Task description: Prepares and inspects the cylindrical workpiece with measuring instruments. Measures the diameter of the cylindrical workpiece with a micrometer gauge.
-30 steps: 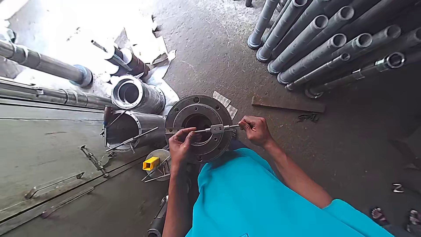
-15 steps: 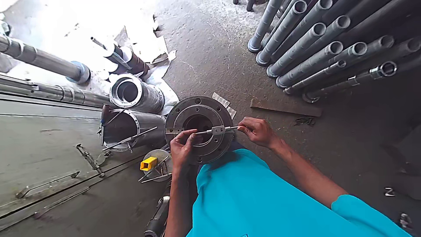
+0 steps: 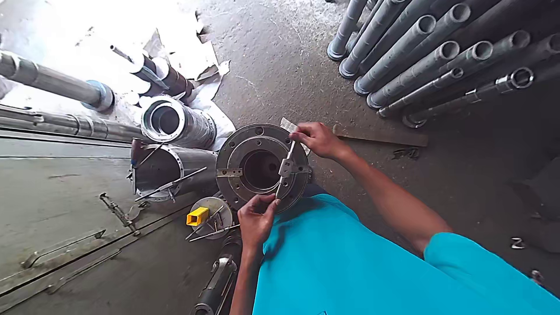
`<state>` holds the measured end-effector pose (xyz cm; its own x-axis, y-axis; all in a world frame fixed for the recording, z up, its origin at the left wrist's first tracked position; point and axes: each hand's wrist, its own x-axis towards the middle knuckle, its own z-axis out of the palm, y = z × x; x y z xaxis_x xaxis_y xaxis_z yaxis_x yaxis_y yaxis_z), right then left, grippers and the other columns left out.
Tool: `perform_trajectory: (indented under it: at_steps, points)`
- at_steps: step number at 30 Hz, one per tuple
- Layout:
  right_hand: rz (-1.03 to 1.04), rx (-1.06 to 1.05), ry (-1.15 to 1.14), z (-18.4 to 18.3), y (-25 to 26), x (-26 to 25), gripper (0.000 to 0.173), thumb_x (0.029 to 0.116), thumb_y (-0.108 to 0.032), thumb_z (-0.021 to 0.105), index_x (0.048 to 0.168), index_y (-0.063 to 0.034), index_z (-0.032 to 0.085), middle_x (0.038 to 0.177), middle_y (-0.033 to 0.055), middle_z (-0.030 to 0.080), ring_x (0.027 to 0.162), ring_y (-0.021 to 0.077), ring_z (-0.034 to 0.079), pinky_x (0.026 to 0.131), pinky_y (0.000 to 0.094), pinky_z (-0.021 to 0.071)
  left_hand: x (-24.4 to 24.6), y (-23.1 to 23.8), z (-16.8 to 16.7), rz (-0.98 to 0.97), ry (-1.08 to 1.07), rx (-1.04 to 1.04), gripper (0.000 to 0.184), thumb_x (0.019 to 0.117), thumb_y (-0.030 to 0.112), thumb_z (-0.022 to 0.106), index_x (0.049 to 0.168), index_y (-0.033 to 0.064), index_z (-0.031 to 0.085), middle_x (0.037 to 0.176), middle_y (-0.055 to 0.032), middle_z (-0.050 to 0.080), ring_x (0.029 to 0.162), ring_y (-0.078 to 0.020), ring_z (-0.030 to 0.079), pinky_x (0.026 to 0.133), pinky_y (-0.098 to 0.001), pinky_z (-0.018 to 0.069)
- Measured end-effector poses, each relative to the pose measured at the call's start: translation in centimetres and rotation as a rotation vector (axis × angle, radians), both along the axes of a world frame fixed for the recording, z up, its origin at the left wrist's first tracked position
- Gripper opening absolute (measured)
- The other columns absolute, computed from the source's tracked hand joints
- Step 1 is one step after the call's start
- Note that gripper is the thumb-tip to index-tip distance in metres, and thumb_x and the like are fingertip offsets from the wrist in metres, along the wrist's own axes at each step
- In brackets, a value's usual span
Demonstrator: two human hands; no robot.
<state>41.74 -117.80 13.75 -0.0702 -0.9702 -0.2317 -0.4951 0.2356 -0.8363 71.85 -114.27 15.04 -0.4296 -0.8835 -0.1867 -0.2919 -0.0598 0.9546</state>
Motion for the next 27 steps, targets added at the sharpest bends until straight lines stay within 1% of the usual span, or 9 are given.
perform_trajectory:
  at_steps: [4,6,9,13,16,20,22,24,27]
  points:
    - [0.178,-0.004,0.048,0.7,-2.1,-0.7,0.038,0.1063,-0.035,0.053,0.082,-0.0072,0.060,0.068,0.0036,0.052,0.064,0.0180,0.053,0.062,0.0427,0.0434,-0.8,1.1,0.1,0.046,-0.002,-0.022,0.016,0.0857,0.002,0.076,0.102,-0.0010,0.074,0.093,-0.0074,0.078,0.083,-0.0125,0.076,0.078,-0.0286,0.0647]
    - [0.301,0.068,0.025,1.7,0.1,-2.7,0.038,0.1058,-0.032,0.052,0.081,-0.0056,0.064,0.067,0.0045,0.055,0.062,0.0184,0.055,0.061,0.0439,0.0451,0.1,-1.2,-0.8,0.104,0.031,0.022,0.015,0.0900,0.001,0.073,0.104,-0.0031,0.074,0.095,-0.0068,0.077,0.085,-0.0107,0.074,0.081,-0.0287,0.0628]
    - [0.461,0.320,-0.197,3.2,4.6,-3.4,0.033,0.1084,-0.023,0.050,0.094,0.0004,0.069,0.069,0.0060,0.062,0.056,0.0140,0.058,0.056,0.0346,0.0521,0.4,-7.3,-1.7,0.055,-0.015,0.084,0.016,0.0952,0.009,0.071,0.108,0.0007,0.075,0.101,-0.0045,0.078,0.090,-0.0097,0.074,0.086,-0.0314,0.0612]
    - [0.288,0.461,-0.290,3.7,7.6,-0.8,0.035,0.1112,-0.023,0.045,0.092,-0.0026,0.066,0.071,0.0026,0.063,0.054,0.0086,0.059,0.054,0.0254,0.0534,-4.4,-12.0,1.1,-0.198,0.019,0.092,0.020,0.0977,0.011,0.069,0.117,0.0067,0.074,0.100,-0.0048,0.078,0.084,-0.0144,0.076,0.081,-0.0329,0.0636]
    - [0.172,0.406,-0.270,3.2,8.8,0.0,0.036,0.1111,-0.025,0.045,0.093,-0.0054,0.070,0.067,0.0009,0.063,0.053,0.0084,0.060,0.053,0.0263,0.0555,-7.9,-13.0,1.8,-0.226,-0.034,0.041,0.025,0.0924,0.009,0.076,0.117,0.0061,0.074,0.095,-0.0056,0.079,0.082,-0.0165,0.078,0.079,-0.0376,0.0671]
    - [0.131,0.300,-0.120,3.0,9.3,0.2,0.034,0.1100,-0.026,0.048,0.093,-0.0088,0.072,0.065,0.0000,0.064,0.054,0.0095,0.061,0.056,0.0293,0.0541,-3.0,-13.0,2.4,-0.443,-0.250,-0.175,0.019,0.1014,0.027,0.063,0.111,0.0174,0.077,0.095,0.0022,0.077,0.077,-0.0090,0.071,0.072,-0.0366,0.0603]
    - [0.173,0.248,-0.050,2.9,8.6,-0.5,0.033,0.1099,-0.027,0.048,0.096,-0.0088,0.072,0.068,0.0015,0.065,0.057,0.0122,0.062,0.058,0.0337,0.0550,-1.2,-12.0,2.0,-0.491,-0.318,-0.191,0.018,0.0998,0.025,0.065,0.109,0.0187,0.078,0.089,0.0048,0.077,0.072,-0.0057,0.070,0.069,-0.0344,0.0599]
    - [0.169,0.190,0.039,2.7,7.4,-1.0,0.034,0.1094,-0.029,0.048,0.095,-0.0071,0.070,0.069,0.0053,0.062,0.059,0.0190,0.062,0.061,0.0435,0.0535,0.4,-9.6,1.3,-0.446,-0.299,-0.163,0.019,0.0992,0.019,0.065,0.112,0.0169,0.078,0.091,0.0042,0.078,0.075,-0.0064,0.073,0.073,-0.0323,0.0642]
    - [0.154,0.099,0.153,2.3,4.2,-1.7,0.033,0.1085,-0.034,0.050,0.095,-0.0094,0.067,0.071,0.0065,0.060,0.065,0.0230,0.061,0.065,0.0484,0.0498,1.1,-5.5,0.7,-0.321,-0.215,-0.042,0.022,0.0999,0.017,0.063,0.116,0.0094,0.076,0.094,-0.0005,0.078,0.079,-0.0109,0.074,0.075,-0.0323,0.0647]
